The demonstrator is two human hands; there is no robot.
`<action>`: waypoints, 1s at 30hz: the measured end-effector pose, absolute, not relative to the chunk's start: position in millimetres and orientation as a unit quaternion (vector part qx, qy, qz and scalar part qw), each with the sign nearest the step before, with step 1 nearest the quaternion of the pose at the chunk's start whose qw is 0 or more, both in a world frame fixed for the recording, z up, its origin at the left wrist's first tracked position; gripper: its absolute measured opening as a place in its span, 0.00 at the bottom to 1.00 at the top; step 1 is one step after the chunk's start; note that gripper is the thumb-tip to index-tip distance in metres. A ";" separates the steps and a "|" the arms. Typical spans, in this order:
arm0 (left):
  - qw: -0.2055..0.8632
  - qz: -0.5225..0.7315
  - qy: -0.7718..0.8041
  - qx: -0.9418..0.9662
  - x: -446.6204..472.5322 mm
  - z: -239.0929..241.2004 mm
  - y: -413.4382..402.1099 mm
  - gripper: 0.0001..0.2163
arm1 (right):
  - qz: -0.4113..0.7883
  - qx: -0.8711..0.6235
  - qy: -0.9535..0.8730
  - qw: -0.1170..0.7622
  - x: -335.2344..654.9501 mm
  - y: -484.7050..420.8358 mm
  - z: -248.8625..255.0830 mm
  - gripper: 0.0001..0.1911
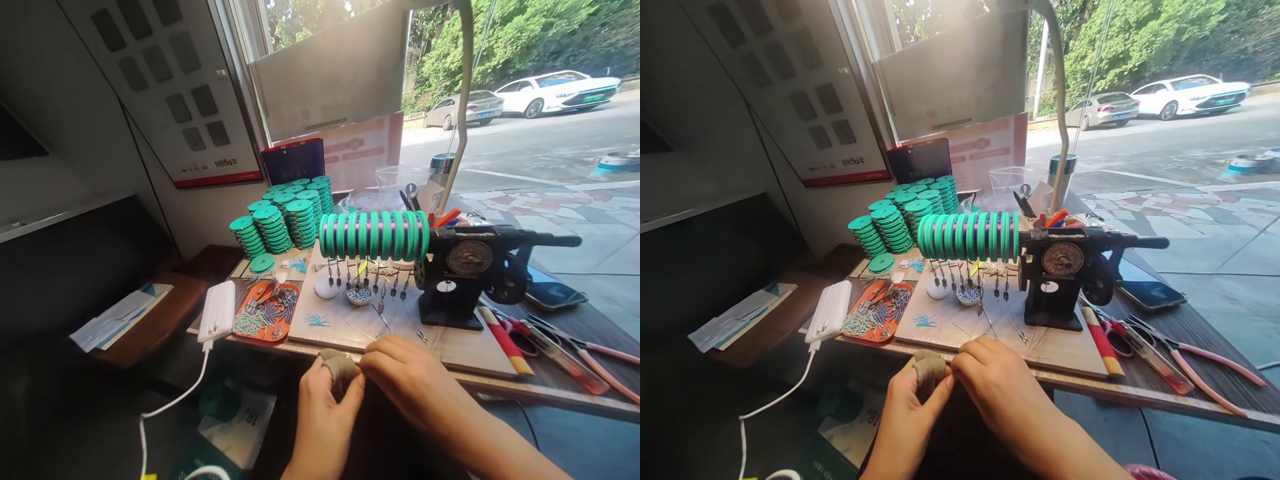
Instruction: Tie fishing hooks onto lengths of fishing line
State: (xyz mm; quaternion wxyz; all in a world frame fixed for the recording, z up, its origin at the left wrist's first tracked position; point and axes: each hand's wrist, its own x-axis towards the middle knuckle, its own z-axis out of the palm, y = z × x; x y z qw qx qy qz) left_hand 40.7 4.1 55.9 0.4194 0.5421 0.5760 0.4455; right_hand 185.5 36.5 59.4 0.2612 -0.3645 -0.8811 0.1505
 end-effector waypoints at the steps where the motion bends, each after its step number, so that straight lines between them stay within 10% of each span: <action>1: 0.462 0.455 0.567 0.508 39.7 54.3 5.6 0.04 | 0.165 -0.362 -0.877 0.270 186.8 37.6 59.1 0.09; 10: 0.715 0.457 0.451 0.276 36.3 49.4 13.1 0.06 | 0.333 -0.363 -0.804 0.334 189.6 44.0 57.0 0.07; 30: 0.670 0.444 0.475 0.357 34.2 45.8 15.9 0.06 | 0.163 -0.328 -0.886 0.285 189.3 45.7 50.3 0.10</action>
